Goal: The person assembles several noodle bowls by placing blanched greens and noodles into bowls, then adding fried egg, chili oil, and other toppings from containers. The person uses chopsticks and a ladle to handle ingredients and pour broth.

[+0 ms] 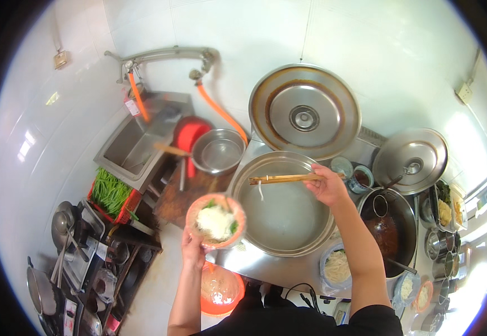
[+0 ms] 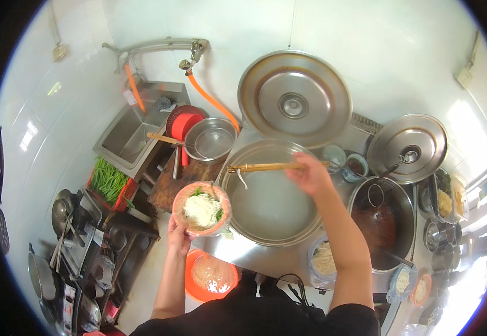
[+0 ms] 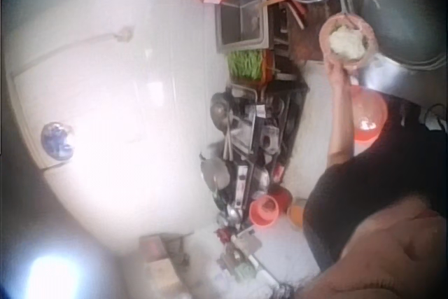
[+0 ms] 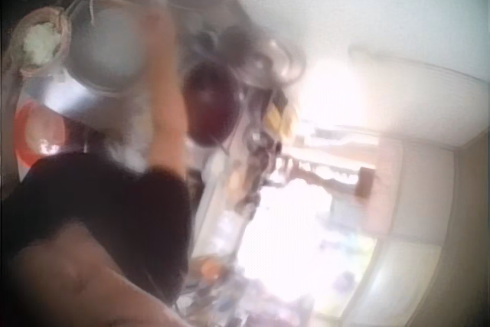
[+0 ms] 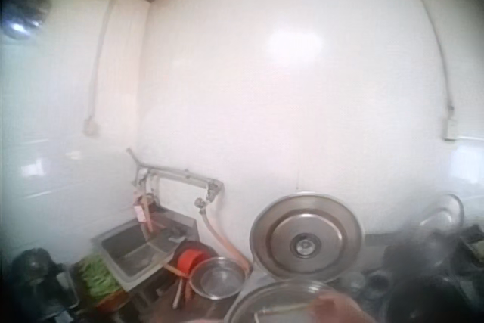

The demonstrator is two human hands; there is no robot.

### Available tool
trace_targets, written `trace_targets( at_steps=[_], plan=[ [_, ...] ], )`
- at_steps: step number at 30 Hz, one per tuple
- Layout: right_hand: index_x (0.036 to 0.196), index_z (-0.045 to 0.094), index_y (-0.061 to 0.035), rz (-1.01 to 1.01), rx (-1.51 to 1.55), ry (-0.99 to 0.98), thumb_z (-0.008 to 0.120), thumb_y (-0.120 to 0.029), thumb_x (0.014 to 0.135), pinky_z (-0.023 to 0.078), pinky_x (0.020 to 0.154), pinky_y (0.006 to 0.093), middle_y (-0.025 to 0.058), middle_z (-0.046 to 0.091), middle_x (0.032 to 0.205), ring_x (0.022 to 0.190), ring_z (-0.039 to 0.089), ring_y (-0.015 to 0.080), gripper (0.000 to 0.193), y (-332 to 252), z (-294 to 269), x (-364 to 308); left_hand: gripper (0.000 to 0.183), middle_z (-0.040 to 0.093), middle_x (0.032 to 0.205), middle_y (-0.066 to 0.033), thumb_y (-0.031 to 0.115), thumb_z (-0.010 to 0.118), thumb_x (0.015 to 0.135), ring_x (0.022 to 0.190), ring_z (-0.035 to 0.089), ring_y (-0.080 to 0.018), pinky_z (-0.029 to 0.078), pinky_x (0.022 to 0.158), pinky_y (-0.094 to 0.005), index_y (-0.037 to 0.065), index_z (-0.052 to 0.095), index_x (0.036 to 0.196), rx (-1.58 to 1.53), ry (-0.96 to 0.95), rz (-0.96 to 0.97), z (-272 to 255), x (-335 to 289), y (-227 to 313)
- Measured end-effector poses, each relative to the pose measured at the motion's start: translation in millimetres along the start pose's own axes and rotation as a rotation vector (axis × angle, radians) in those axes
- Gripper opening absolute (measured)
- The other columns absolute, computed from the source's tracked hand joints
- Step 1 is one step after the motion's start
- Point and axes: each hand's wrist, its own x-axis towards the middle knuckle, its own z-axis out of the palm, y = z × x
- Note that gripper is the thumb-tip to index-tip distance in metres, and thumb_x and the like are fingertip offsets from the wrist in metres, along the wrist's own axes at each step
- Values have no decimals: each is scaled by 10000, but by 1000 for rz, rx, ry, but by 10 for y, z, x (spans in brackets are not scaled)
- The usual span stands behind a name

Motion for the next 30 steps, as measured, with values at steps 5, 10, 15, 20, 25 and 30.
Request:
trace_targets(
  at_steps=[5,10,15,20,25,30],
  plan=[
    [1182,612,-30,-220,-163,15,601,-142,947,640,716,404,130,728,959,864,743,308,261,-325,135,-920,521,674,1148,-76,-90,552,878,847,716,-195,595,506,-277,105,545,1361,14,-223,-100,773,13,-162],
    [1095,690,-3,-604,-880,248,638,-32,928,602,756,347,129,730,941,838,722,251,178,17,-122,-1892,633,673,1163,-82,-104,575,858,844,715,-184,582,487,-261,99,488,1451,-45,-439,-225,1481,-190,-419],
    [1073,718,-19,-982,-1436,9,750,-6,811,585,766,377,135,719,976,895,711,300,264,213,-379,-3044,661,637,1245,-88,-99,574,856,1068,679,-223,645,787,-362,84,449,1478,75,-592,-277,2010,-671,-738],
    [1100,705,-34,-1151,-1703,104,730,-63,716,609,825,415,159,652,1142,1033,695,350,386,525,-944,-3914,629,606,1304,-117,-89,533,861,1074,676,-236,639,761,-363,46,435,1468,111,-763,-310,2413,-1468,-1284],
    [1066,704,-2,-1351,-1281,694,685,90,776,602,787,380,169,682,1039,978,708,317,305,958,-1500,-4630,540,637,1225,-100,-88,487,865,967,700,-226,636,653,-330,64,507,1382,105,-798,-466,2672,-2323,-1929],
    [1035,684,23,-1265,-485,1134,613,61,915,551,740,317,152,693,989,869,662,210,144,1070,-2098,-5255,486,665,1090,-1,-89,499,876,683,576,-62,441,485,-176,163,602,1279,212,-797,-604,2840,-3225,-2550]
  ],
)
